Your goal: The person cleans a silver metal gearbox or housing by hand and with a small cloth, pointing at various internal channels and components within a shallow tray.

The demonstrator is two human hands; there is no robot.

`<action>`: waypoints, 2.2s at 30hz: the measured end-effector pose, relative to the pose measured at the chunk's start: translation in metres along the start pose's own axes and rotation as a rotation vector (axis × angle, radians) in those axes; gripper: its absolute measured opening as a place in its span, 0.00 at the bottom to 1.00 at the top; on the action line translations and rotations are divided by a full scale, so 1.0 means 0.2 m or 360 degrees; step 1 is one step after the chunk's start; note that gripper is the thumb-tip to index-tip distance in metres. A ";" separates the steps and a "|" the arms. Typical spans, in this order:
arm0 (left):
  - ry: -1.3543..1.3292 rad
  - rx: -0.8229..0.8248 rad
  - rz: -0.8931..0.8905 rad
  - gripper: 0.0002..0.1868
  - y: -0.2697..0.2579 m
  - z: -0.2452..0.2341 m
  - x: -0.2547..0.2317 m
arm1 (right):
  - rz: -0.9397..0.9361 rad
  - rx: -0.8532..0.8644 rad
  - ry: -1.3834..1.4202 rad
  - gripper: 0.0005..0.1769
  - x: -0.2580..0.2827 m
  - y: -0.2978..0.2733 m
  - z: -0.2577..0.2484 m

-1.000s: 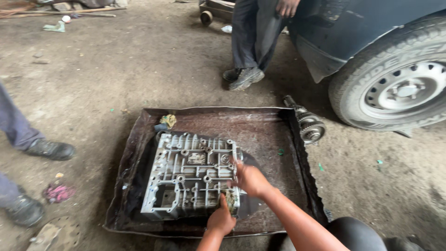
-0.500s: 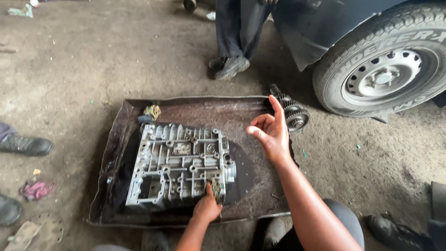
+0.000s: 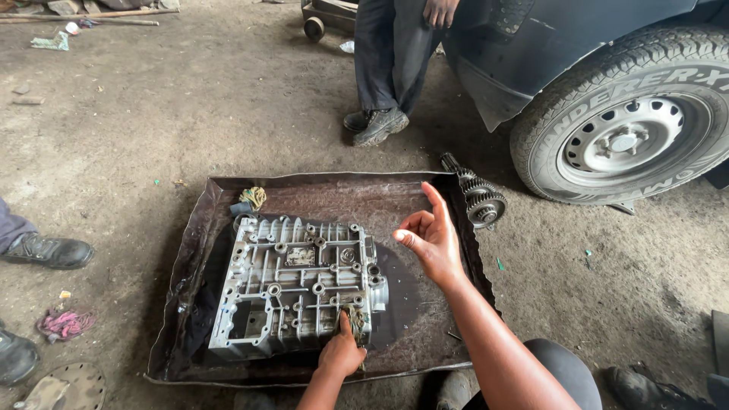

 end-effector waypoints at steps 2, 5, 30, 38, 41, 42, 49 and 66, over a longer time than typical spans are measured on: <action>0.0006 0.0005 0.0005 0.62 0.00 0.00 0.00 | 0.0011 -0.0005 -0.0013 0.61 -0.01 0.01 0.00; 0.0015 0.0020 0.0005 0.62 0.00 0.00 0.00 | 0.0009 0.0035 0.0171 0.57 -0.03 0.01 0.00; 0.0007 0.0043 0.0080 0.64 0.10 0.04 0.03 | 0.1171 -0.0374 0.1034 0.30 -1.06 0.01 -0.26; 0.0011 -0.0023 0.0057 0.64 0.07 0.03 0.03 | 0.1124 -0.0163 0.1093 0.29 -1.14 -0.04 -0.18; -0.0015 -0.0020 0.0023 0.64 0.07 0.03 0.04 | 0.1084 0.0065 0.0775 0.28 -1.33 -0.15 -0.14; -0.0027 -0.0039 0.0033 0.64 0.07 0.03 0.04 | 0.1267 -0.0050 0.0620 0.25 -1.46 -0.24 -0.14; 0.0018 -0.0028 0.0071 0.64 0.18 0.09 0.09 | 0.0929 0.0891 -0.1611 0.48 -1.69 -0.80 0.29; 0.0020 0.0118 0.0068 0.65 0.06 0.02 0.01 | 0.0981 0.0006 0.1065 0.50 -0.73 -0.07 0.09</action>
Point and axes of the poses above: each hand's wrist, its own y-axis towards the middle knuckle, its own z-axis out of the palm, x = y × z, the point moved 9 cm from there along y, towards the middle knuckle, and after that the axes turned 2 degrees about z, right-handed, at the moved point
